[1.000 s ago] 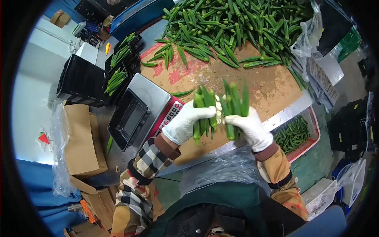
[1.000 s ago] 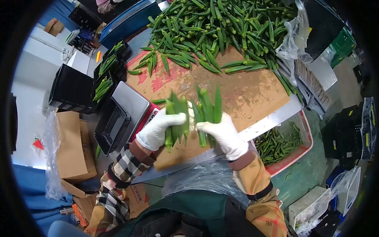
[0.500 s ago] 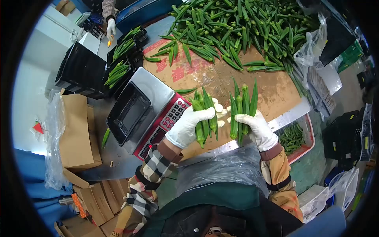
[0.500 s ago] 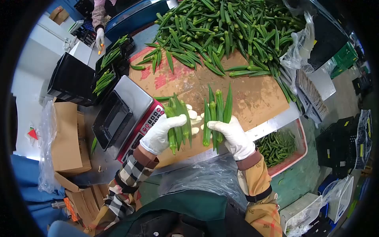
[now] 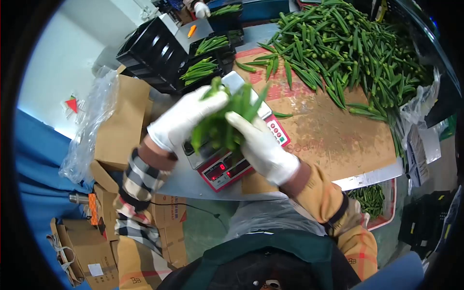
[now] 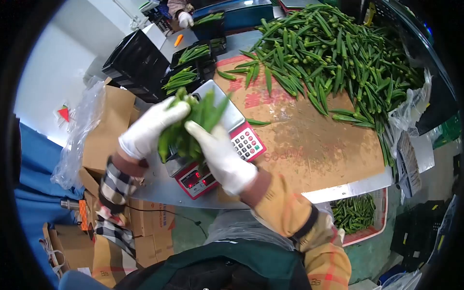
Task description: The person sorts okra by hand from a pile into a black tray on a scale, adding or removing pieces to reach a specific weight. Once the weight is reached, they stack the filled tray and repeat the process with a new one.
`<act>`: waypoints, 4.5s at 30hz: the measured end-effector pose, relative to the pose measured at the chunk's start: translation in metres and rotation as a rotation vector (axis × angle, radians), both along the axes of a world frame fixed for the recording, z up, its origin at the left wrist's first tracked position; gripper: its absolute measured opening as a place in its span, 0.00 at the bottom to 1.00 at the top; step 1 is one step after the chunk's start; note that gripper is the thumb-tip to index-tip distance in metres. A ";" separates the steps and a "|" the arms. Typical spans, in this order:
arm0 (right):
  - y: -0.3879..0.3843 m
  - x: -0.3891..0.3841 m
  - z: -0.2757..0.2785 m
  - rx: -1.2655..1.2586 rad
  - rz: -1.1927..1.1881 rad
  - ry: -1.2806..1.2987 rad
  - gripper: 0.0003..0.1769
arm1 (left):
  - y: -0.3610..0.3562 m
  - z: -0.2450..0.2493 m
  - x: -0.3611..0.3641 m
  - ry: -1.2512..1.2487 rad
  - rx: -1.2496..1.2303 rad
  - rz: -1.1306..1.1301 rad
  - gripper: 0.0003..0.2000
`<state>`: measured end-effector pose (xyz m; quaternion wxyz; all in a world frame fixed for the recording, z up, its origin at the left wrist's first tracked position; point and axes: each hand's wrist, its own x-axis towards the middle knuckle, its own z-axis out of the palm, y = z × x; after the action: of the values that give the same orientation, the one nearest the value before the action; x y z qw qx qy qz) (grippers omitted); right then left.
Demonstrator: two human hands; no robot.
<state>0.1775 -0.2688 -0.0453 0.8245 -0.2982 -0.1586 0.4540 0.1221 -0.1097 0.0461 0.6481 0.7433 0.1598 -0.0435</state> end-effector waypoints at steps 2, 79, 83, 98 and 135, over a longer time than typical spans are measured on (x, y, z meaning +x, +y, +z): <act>0.049 0.001 -0.006 0.071 0.071 0.007 0.23 | 0.035 0.013 0.002 0.053 0.016 -0.030 0.26; -0.153 -0.020 -0.092 -0.190 -0.005 -0.006 0.37 | -0.099 -0.058 -0.057 -0.291 -0.143 0.203 0.12; -0.148 -0.027 -0.064 -0.270 0.093 -0.273 0.27 | -0.096 -0.062 -0.059 -0.259 -0.146 0.134 0.13; -0.188 0.025 -0.157 -0.770 -0.622 -0.498 0.10 | 0.057 -0.118 -0.120 0.029 0.224 0.569 0.24; -0.183 0.026 -0.201 -1.185 -0.821 -1.409 0.24 | 0.191 -0.139 0.096 -0.145 -0.909 0.918 0.33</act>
<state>0.2031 -0.4515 -0.2463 0.3545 -0.8920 -0.2435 -0.1392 0.2177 0.0808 -0.0926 0.8600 0.2520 0.3825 0.2250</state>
